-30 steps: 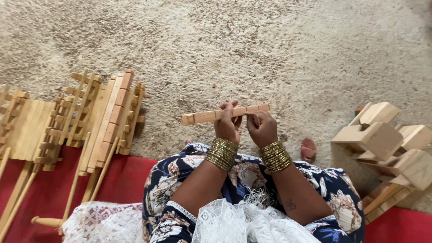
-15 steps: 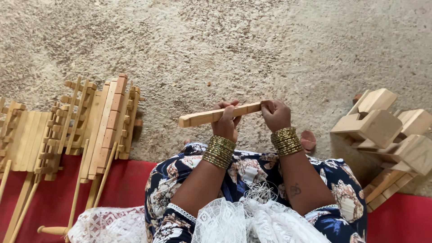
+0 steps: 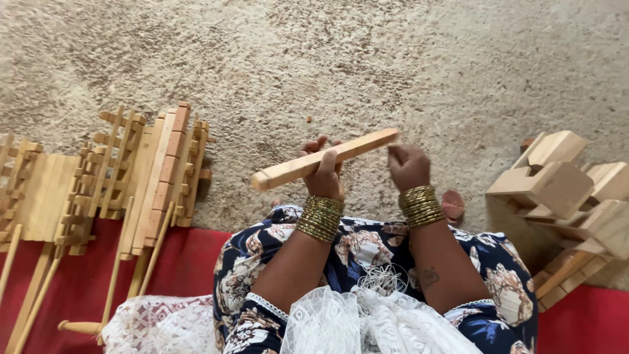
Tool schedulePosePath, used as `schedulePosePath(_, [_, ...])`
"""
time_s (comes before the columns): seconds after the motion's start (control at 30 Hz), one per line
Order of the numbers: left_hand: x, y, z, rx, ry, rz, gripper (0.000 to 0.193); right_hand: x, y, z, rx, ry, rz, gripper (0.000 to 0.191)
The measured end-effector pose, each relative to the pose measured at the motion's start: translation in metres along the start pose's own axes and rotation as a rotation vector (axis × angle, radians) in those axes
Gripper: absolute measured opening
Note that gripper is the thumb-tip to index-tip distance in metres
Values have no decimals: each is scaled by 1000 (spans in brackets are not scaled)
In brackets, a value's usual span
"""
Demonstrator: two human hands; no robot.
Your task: The person sits on a red mat and assembles small wooden pieces into a long stick-like object. They repeatedly pick up pieces, align them, and press them together to form a continuous rod, then place the assembled piece aside and continue with more pieces.
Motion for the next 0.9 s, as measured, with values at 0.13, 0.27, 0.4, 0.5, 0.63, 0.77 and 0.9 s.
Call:
schedulePosePath(0.13, [0, -4, -2, 67, 151, -106, 36, 5, -17, 0, -43, 52, 5, 14])
schedulePosePath(0.27, [19, -14, -4, 80, 59, -56, 29, 25, 11, 17, 201, 183, -173, 20])
schedulePosePath(0.4, [30, -28, -2, -46, -52, -63, 26, 108, -1, 42, 16, -655, -194, 19])
schedulePosePath(0.5, [34, -21, 1, -30, -121, -4, 26, 96, -7, 37, -83, -644, -154, 17])
schedulePosePath(0.63, [39, -12, 10, -37, -218, -29, 24, 16, 13, 9, 152, 98, -75, 17])
schedulePosePath(0.77, [44, -6, 17, -56, -320, -58, 28, 21, 13, 8, 157, 51, -333, 16])
schedulePosePath(0.9, [45, -1, 22, -34, -375, -94, 32, 65, -8, 22, -87, -479, -148, 16])
Point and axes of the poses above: each hand's wrist, its own z-axis away from the middle knuckle, its own y-axis out of the palm, x = y × z, the point moved 9 cm from there along -z, towards the middle knuckle, and after that the axes turned 11 degrees about z, right-handed, at the moved point
